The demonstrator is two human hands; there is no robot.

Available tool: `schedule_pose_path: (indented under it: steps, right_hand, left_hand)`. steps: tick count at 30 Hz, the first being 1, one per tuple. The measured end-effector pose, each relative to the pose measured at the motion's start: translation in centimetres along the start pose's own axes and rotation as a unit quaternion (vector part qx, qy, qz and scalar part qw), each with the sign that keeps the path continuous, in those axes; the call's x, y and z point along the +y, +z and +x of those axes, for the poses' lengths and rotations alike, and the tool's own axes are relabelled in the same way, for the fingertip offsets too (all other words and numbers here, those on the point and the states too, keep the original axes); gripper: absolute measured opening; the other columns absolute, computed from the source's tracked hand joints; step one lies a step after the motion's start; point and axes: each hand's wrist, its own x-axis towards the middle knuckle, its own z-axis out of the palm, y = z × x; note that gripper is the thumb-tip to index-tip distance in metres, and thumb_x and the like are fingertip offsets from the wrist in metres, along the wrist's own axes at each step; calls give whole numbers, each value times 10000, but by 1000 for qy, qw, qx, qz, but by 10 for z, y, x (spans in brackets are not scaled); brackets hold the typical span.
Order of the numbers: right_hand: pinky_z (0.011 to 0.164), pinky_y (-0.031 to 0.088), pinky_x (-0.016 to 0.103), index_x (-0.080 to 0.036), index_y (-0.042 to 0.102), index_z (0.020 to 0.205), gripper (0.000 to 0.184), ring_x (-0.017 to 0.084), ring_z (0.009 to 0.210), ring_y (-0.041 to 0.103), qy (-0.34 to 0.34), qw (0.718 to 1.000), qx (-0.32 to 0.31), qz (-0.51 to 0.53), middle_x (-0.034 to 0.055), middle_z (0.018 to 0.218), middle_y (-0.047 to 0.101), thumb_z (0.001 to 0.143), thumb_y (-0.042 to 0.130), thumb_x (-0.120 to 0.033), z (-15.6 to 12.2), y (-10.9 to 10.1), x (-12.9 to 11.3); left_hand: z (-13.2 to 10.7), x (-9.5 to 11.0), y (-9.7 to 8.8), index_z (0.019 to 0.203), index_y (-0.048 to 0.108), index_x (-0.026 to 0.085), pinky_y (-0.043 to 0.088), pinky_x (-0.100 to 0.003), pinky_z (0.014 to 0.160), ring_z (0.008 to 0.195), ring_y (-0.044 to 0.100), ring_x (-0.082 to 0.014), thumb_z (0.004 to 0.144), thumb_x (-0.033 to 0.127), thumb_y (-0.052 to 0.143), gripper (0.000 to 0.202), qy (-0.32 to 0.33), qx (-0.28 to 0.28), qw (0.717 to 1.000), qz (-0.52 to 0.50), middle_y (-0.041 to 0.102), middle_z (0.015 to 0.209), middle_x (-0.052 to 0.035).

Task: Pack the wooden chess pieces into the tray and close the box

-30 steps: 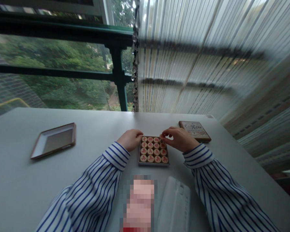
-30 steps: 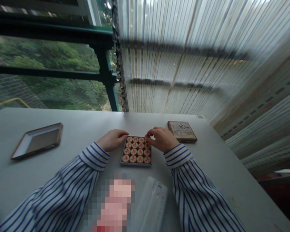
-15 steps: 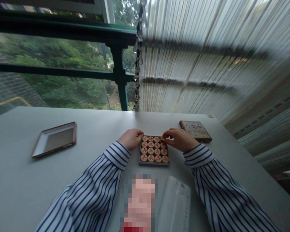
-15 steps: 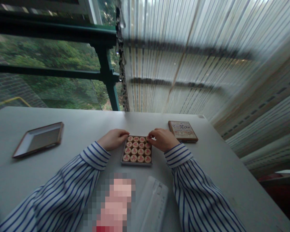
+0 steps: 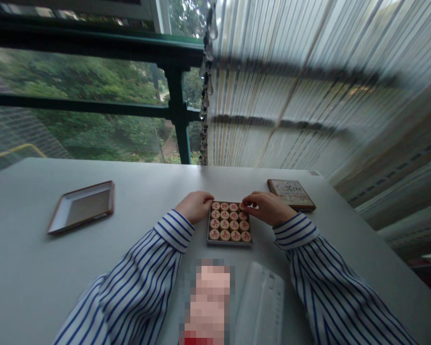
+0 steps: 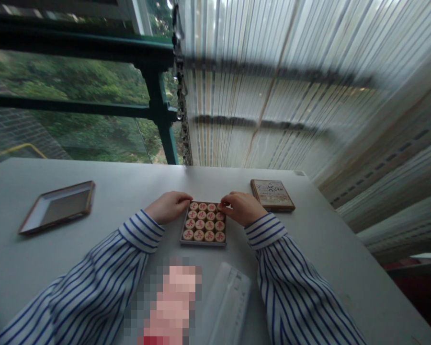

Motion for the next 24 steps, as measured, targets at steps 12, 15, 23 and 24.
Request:
schedule_pose_path:
  steps: [12,15,23,24]
  right_hand:
    - [646,419,239,-208,661,878,262,143,701,578,3,1000,-2,10,61,820,638,818,467,-373,0,2,3]
    - [644,418,240,-210,661,874,261,144,696,578,5,1000,-6,8,59,811,636,818,465,-373,0,2,3]
    - [637,414,231,-218,661,877,263,140,696,576,10,1000,-6,17,53,811,634,818,461,-379,0,3,4]
    - [637,413,229,-220,661,880,256,139,695,575,12,1000,-9,17,50,813,634,815,467,-375,0,3,4]
  left_hand:
    - [0,-1,0,985,649,150,421,-279,831,942,583,-209,783,248,371,357,5,-6,1000,6,658,993,-84]
    - [0,-1,0,981,650,143,423,-282,828,943,582,-212,781,242,368,360,11,-6,1000,2,657,994,-90]
    - [0,0,0,982,649,146,428,-266,819,936,586,-203,777,227,371,355,11,-5,1000,6,660,987,-81]
    - [0,0,0,983,648,147,429,-263,818,938,585,-201,777,227,370,356,14,-6,1000,9,660,988,-79]
